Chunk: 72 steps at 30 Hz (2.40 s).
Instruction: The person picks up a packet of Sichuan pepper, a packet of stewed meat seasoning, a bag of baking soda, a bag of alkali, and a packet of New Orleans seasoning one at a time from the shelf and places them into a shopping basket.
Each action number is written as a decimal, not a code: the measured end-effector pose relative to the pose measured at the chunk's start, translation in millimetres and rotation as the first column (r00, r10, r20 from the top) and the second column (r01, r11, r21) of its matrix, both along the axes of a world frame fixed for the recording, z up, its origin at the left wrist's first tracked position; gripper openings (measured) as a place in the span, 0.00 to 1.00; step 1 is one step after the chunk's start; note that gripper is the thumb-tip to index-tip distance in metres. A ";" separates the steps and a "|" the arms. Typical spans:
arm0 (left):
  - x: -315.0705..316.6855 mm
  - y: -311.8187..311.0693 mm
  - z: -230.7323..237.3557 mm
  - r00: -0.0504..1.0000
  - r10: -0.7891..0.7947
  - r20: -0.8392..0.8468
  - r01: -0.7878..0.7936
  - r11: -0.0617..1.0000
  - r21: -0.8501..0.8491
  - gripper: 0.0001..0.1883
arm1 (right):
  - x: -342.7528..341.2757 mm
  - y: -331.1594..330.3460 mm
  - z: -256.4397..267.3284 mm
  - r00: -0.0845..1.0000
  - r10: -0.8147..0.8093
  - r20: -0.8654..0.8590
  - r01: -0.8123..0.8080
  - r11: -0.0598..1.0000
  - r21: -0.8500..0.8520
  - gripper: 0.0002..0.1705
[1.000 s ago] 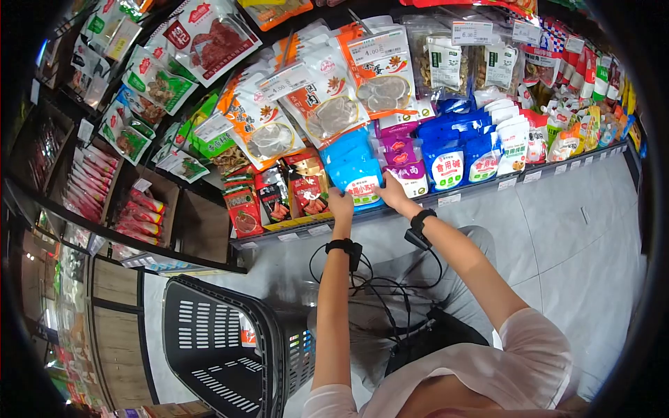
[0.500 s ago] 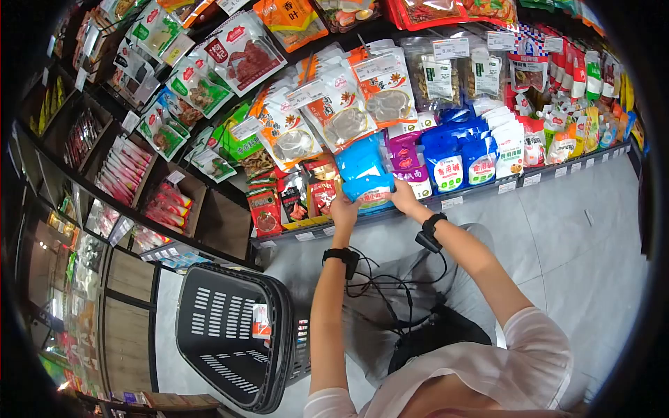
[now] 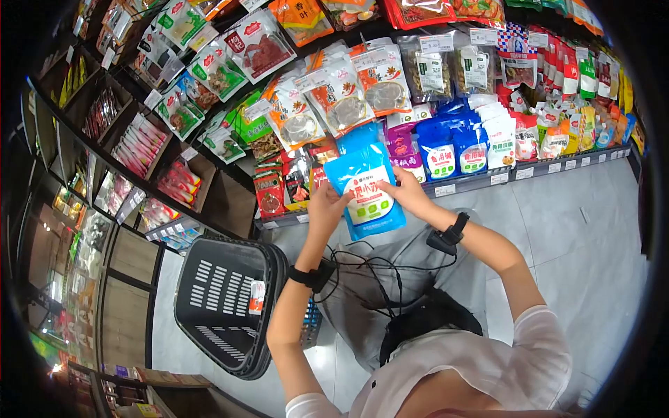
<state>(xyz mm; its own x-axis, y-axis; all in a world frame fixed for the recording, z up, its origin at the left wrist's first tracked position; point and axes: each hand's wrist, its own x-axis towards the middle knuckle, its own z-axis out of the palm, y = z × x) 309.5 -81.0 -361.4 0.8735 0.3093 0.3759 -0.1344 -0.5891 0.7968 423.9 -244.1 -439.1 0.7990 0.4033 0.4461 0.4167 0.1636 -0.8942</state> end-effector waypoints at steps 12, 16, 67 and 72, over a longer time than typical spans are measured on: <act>-92.7 -20.5 30.1 0.999 0.021 -0.041 -0.027 0.987 -0.157 0.13 | -84.9 -22.5 66.0 0.959 0.258 -0.117 -0.249 0.965 0.084 0.13; -139.6 -19.5 39.6 0.989 0.060 -0.134 -0.087 0.975 -0.203 0.13 | -111.1 -20.5 80.1 0.901 0.410 -0.141 -0.410 0.912 0.033 0.13; -382.2 421.2 -72.5 0.427 0.441 -0.790 -0.894 0.335 -0.296 0.03 | -243.9 488.0 -82.1 0.803 0.522 -0.288 -0.465 0.245 -0.851 0.07; -386.4 416.5 -70.9 0.517 0.449 -0.729 -0.855 0.296 -0.425 0.06 | -250.7 470.6 -42.3 0.751 0.632 -0.192 -0.376 0.170 -0.911 0.08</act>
